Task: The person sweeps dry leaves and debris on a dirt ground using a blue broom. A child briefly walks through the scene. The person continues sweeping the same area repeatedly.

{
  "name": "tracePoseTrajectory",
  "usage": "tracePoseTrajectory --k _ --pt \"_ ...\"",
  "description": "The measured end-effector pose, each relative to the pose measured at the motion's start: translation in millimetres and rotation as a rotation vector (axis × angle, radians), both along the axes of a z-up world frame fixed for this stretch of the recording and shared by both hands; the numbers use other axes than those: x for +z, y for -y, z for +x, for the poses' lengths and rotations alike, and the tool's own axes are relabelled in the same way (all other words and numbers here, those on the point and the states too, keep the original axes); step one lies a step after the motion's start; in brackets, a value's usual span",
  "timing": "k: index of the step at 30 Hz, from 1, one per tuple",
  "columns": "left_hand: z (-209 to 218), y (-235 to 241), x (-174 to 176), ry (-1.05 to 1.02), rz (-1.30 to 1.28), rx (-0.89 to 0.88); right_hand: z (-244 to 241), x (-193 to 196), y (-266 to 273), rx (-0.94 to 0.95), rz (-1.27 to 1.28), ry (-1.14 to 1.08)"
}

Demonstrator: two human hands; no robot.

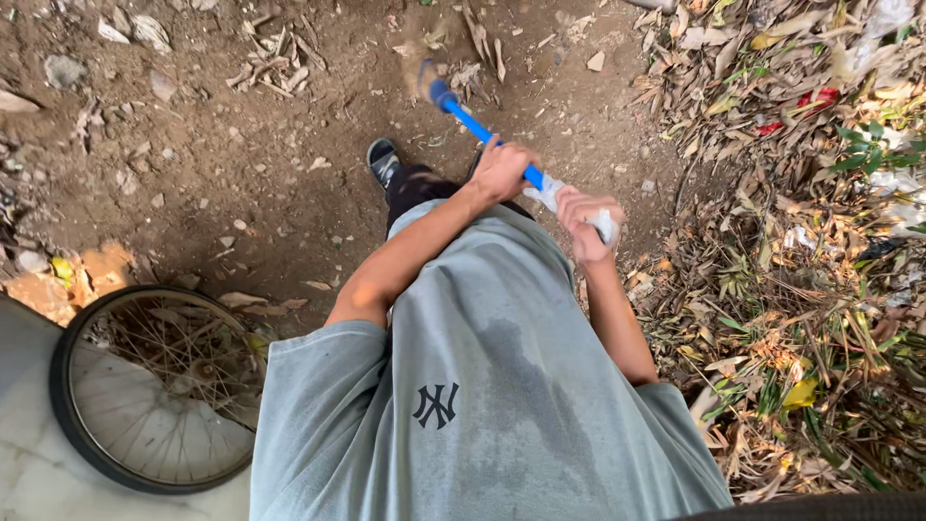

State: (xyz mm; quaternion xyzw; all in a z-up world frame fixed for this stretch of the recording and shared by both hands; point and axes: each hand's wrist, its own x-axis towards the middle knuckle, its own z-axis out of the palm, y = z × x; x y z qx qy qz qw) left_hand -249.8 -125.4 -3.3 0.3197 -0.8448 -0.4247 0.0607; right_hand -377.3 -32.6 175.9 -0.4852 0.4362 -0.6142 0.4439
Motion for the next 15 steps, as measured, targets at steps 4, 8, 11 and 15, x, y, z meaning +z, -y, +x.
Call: tracePoseTrajectory --k 4,8,11,15 --pt "3 -12 -43 0.146 0.094 0.091 -15 -49 3 0.128 0.055 0.038" --pt "-28 -23 -76 0.211 0.242 -0.145 -37 -67 -23 0.225 0.084 -0.192" --pt "-65 -32 -80 0.001 0.111 -0.185 -59 -58 -39 0.215 0.084 -0.314" --pt "-100 -37 -51 -0.079 0.007 -0.245 -82 -28 -47 0.155 -0.034 -0.303"
